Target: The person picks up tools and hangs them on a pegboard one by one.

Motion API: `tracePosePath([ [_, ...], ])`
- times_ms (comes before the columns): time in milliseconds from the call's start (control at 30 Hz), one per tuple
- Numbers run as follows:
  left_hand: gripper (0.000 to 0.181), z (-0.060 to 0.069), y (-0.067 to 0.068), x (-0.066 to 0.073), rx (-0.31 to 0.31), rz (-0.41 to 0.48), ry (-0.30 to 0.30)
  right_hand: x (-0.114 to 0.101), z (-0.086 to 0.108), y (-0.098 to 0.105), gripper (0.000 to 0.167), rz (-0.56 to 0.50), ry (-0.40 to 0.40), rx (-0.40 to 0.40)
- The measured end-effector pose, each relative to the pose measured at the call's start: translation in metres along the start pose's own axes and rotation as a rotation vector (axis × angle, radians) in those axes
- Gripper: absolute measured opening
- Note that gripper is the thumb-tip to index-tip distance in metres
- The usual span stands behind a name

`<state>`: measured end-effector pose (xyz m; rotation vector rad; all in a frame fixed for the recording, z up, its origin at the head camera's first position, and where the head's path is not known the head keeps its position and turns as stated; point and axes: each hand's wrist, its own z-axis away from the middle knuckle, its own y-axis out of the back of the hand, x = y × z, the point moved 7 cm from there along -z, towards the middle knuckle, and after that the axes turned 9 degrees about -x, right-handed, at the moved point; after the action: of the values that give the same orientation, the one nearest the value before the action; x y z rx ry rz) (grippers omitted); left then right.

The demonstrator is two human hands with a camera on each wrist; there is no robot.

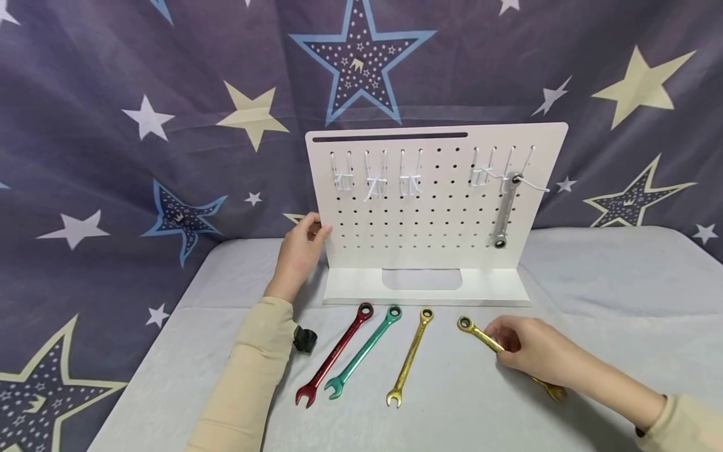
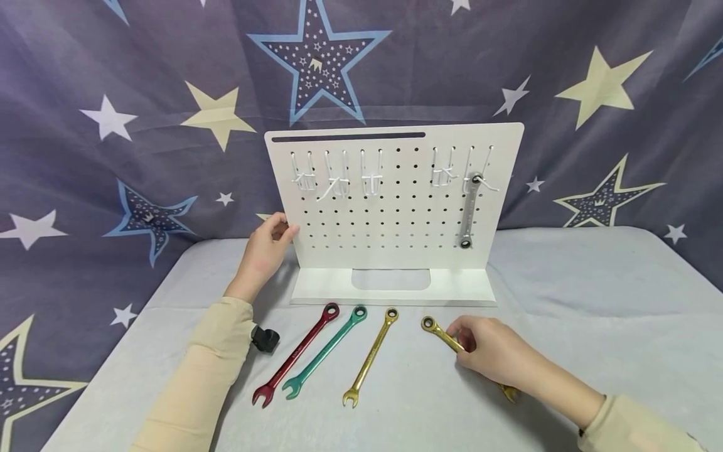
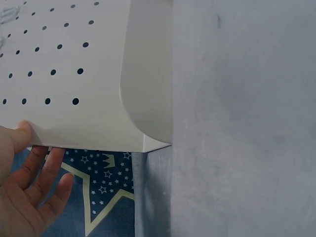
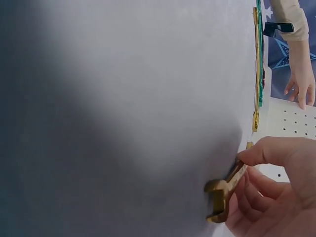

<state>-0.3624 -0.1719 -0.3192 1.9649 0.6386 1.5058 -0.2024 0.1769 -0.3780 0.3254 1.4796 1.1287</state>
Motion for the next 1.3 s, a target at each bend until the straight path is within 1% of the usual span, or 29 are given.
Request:
tracePosePath([
  [200, 0.027, 0.0, -0.001, 0.0, -0.008, 0.0, 0.005, 0.001, 0.001, -0.003, 0.024, -0.055, 0.008, -0.051],
  [333, 0.027, 0.001, 0.0, 0.0, 0.001, 0.0, -0.008, 0.0, 0.001, -0.001, 0.02, -0.1, 0.019, -0.058],
  [433, 0.026, 0.001, 0.0, 0.0, 0.007, -0.001, -0.014, -0.002, 0.0, 0.001, 0.019, -0.15, 0.04, -0.049],
  [600, 0.026, 0.0, 0.0, 0.001, 0.009, -0.004, -0.015, -0.006, -0.002, 0.002, 0.018, -0.334, 0.091, -0.082],
  [667, 0.026, 0.0, 0.0, 0.001, 0.009, -0.005, -0.014, -0.007, -0.003, 0.002, 0.019, -0.391, 0.105, -0.093],
  [700, 0.026, 0.0, 0.0, 0.001, 0.01, -0.005, -0.013, -0.008, -0.004, 0.003, 0.019, -0.403, 0.11, -0.092],
  [800, 0.026, 0.0, 0.0, 0.0, 0.01, -0.008, -0.01, -0.013, -0.004, 0.006, 0.021, -0.427, 0.134, -0.072],
  [900, 0.026, 0.0, 0.0, -0.001, 0.011, -0.007, -0.008, -0.018, -0.005, 0.01, 0.027, -0.476, 0.137, -0.047],
  [1000, 0.026, 0.0, 0.001, -0.001, 0.013, -0.005, -0.004, -0.022, -0.007, 0.014, 0.032, -0.507, 0.125, -0.017],
  [1133, 0.025, 0.0, 0.0, -0.001, 0.011, -0.001, -0.001, -0.027, -0.008, 0.02, 0.034, -0.505, 0.102, 0.023],
  [1200, 0.026, 0.0, 0.0, -0.001, 0.008, 0.001, 0.0, -0.027, -0.008, 0.022, 0.035, -0.508, 0.077, 0.045],
  [1300, 0.026, 0.001, 0.0, 0.0, 0.004, 0.001, 0.0, -0.029, -0.009, 0.028, 0.035, -0.511, 0.046, 0.098],
])
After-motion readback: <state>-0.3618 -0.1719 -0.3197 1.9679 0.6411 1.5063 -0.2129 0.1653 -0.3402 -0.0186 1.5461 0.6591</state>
